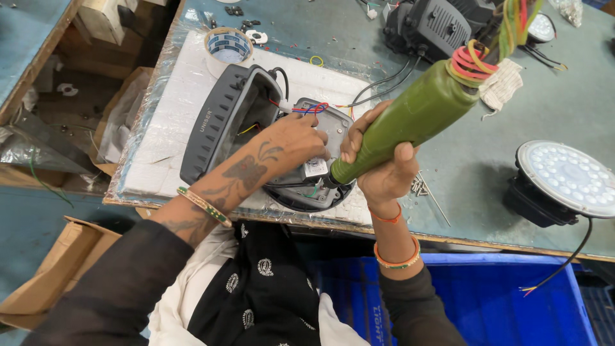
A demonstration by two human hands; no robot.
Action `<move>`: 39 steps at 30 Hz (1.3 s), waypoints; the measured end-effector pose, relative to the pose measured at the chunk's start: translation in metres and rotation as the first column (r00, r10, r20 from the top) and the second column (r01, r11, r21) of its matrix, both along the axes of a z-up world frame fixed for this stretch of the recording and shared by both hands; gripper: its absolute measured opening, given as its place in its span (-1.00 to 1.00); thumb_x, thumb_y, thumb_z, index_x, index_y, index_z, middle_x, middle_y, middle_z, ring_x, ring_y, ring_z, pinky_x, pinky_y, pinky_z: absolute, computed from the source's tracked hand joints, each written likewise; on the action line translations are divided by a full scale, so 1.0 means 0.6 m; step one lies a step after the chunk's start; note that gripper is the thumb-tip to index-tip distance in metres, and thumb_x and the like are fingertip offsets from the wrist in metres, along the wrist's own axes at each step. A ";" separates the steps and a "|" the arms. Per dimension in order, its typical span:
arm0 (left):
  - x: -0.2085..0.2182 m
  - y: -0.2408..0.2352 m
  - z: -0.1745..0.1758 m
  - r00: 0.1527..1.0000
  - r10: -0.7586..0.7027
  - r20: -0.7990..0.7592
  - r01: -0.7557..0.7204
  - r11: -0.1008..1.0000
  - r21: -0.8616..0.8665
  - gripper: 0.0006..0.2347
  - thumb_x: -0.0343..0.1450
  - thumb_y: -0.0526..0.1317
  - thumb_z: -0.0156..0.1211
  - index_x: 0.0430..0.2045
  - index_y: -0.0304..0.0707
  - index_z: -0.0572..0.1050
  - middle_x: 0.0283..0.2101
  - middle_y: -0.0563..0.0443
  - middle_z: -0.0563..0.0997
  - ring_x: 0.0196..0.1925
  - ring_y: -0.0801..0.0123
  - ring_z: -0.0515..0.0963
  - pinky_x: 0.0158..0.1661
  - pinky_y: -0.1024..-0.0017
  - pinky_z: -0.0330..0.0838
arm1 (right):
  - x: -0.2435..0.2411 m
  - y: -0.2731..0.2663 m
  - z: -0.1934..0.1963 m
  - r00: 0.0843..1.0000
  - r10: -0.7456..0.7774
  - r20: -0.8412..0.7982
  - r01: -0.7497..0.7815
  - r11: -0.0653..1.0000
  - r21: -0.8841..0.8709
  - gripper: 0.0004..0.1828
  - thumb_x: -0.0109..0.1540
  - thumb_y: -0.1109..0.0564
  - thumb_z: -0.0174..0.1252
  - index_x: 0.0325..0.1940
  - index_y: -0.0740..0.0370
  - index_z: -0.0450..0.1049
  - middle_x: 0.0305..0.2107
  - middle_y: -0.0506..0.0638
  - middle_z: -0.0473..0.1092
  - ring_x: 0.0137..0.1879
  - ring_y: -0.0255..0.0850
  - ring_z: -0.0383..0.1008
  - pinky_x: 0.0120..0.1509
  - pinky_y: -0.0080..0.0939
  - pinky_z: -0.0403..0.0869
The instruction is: The person assembles an LED street light by inserting a driver into the housing, connecting wires, and applying sealant to the internal components using a green caulking gun. The person also handles the light housing and wires throughout the process.
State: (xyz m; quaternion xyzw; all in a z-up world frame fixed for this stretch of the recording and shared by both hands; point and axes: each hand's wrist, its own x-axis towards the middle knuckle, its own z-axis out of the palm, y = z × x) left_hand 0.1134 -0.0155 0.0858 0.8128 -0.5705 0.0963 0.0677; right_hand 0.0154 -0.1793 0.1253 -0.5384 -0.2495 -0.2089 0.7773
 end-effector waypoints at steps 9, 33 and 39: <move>-0.011 0.009 0.012 0.984 -0.018 -0.178 0.004 0.997 -0.078 -0.54 0.16 -0.39 0.34 -0.07 0.16 0.62 0.03 0.23 0.55 0.21 0.06 0.44 -0.06 0.22 0.54 | -0.006 0.001 -0.007 1.000 0.007 0.016 -0.007 0.999 0.034 -0.27 0.29 -0.32 0.22 0.06 0.42 0.25 -0.45 0.19 0.28 -0.43 -0.17 0.31 -0.36 -0.21 0.38; -0.028 0.011 0.012 0.998 0.066 -0.002 -0.066 0.998 -0.016 -0.68 0.27 -0.37 0.16 -0.15 0.03 0.64 -0.05 0.14 0.54 -0.02 0.10 0.56 -0.26 0.33 0.60 | -0.017 0.016 -0.024 0.994 -0.087 0.059 0.084 0.995 0.045 -0.25 0.31 -0.33 0.25 0.10 0.45 0.29 -0.40 0.15 0.36 -0.41 -0.22 0.39 -0.33 -0.26 0.42; -0.030 0.012 0.001 0.996 0.050 0.069 -0.051 0.999 0.010 -0.63 0.34 -0.35 0.16 0.01 0.13 0.58 -0.07 0.08 0.53 -0.01 0.01 0.54 -0.27 0.30 0.62 | -0.017 0.016 -0.029 0.994 -0.095 0.061 0.090 0.993 0.074 -0.22 0.29 -0.31 0.26 0.16 0.46 0.25 -0.26 0.17 0.34 -0.29 -0.19 0.40 -0.31 -0.26 0.42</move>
